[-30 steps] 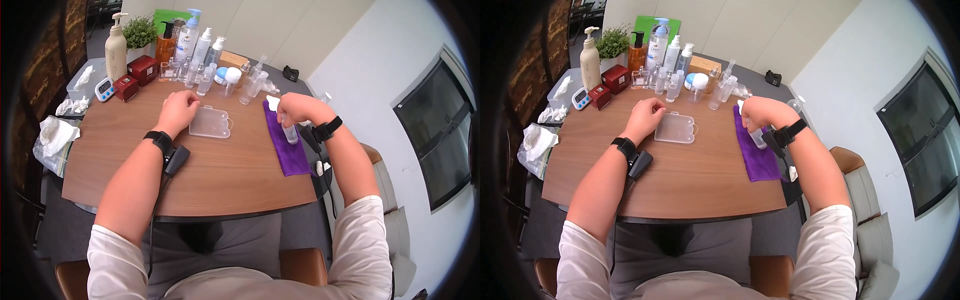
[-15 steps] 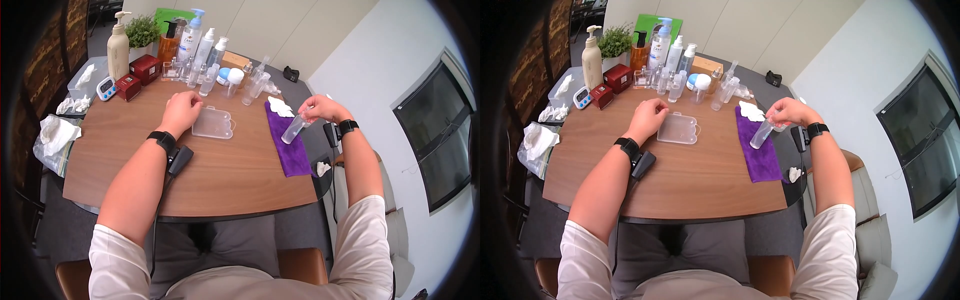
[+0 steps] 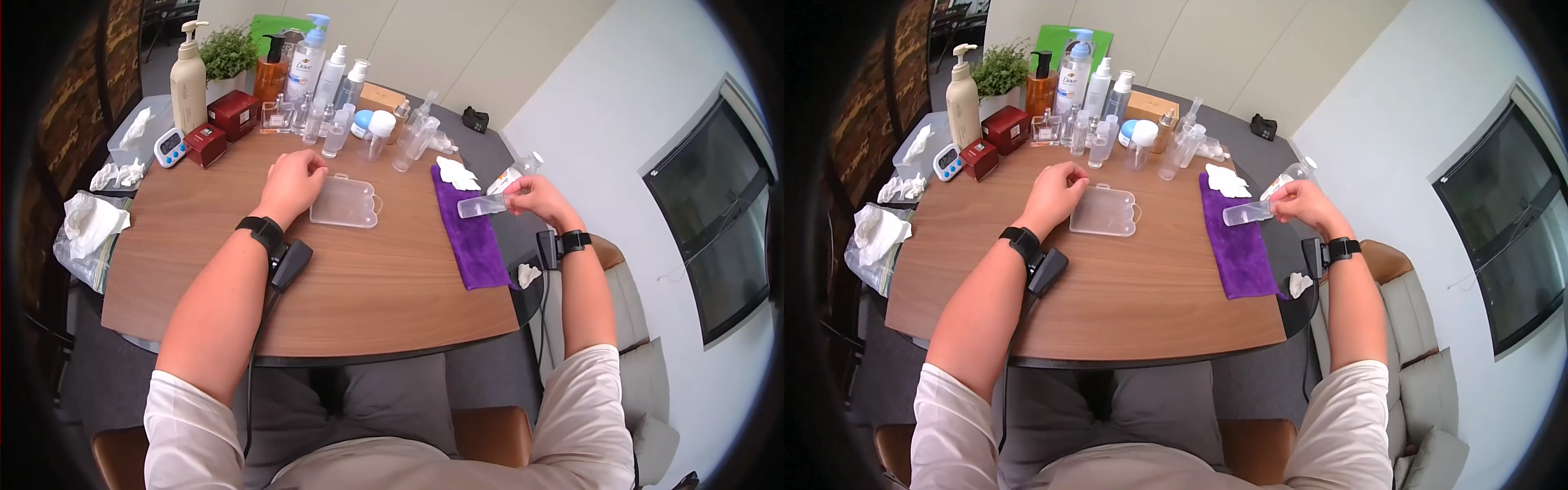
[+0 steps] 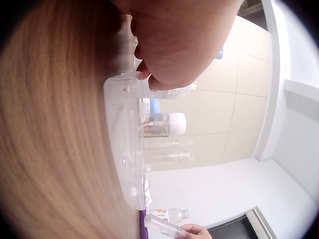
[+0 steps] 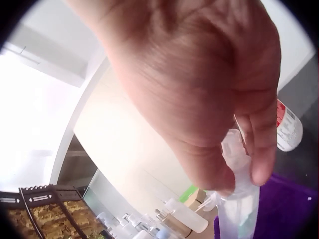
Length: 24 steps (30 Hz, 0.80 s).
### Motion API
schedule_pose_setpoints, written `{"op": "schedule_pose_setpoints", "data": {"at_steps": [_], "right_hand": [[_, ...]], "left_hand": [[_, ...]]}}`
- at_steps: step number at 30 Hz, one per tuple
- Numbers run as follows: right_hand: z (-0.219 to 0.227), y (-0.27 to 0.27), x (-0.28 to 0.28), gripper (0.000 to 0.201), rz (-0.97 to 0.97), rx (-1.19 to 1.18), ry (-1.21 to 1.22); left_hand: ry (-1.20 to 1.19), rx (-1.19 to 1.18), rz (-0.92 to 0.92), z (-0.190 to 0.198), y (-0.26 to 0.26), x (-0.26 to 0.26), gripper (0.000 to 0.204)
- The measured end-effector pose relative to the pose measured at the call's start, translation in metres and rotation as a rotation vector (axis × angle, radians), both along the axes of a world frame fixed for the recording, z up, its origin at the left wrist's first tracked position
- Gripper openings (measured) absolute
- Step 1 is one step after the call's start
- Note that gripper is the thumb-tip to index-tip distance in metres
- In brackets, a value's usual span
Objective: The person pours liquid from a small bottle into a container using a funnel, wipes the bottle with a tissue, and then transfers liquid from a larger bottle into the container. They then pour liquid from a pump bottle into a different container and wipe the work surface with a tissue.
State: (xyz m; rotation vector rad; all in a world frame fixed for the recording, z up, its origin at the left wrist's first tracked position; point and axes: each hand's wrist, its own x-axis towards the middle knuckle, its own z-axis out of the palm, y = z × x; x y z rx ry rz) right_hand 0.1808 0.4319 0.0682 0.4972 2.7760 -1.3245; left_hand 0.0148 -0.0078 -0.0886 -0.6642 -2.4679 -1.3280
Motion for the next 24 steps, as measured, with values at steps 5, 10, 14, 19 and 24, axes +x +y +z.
{"op": "schedule_pose_setpoints", "data": {"at_steps": [5,10,14,19,24], "right_hand": [[0.013,-0.042,-0.018,0.019,0.585,0.777,0.217],[0.017,-0.047,-0.034,0.023,0.603,0.826,0.132],[0.018,-0.053,-0.03,0.025,0.446,0.841,0.101],[0.021,-0.066,-0.007,0.023,0.488,0.812,0.078],[0.014,-0.09,-0.018,0.023,0.638,0.876,0.199]], "left_hand": [[0.045,0.029,-0.011,-0.006,0.002,-0.006,0.021],[-0.038,0.028,-0.012,0.003,-0.001,0.001,0.023],[-0.026,0.033,-0.02,0.0,0.0,-0.003,0.023],[-0.06,0.025,-0.01,0.001,-0.001,-0.002,0.024],[-0.036,0.032,-0.028,0.001,0.003,-0.002,0.023]]}}
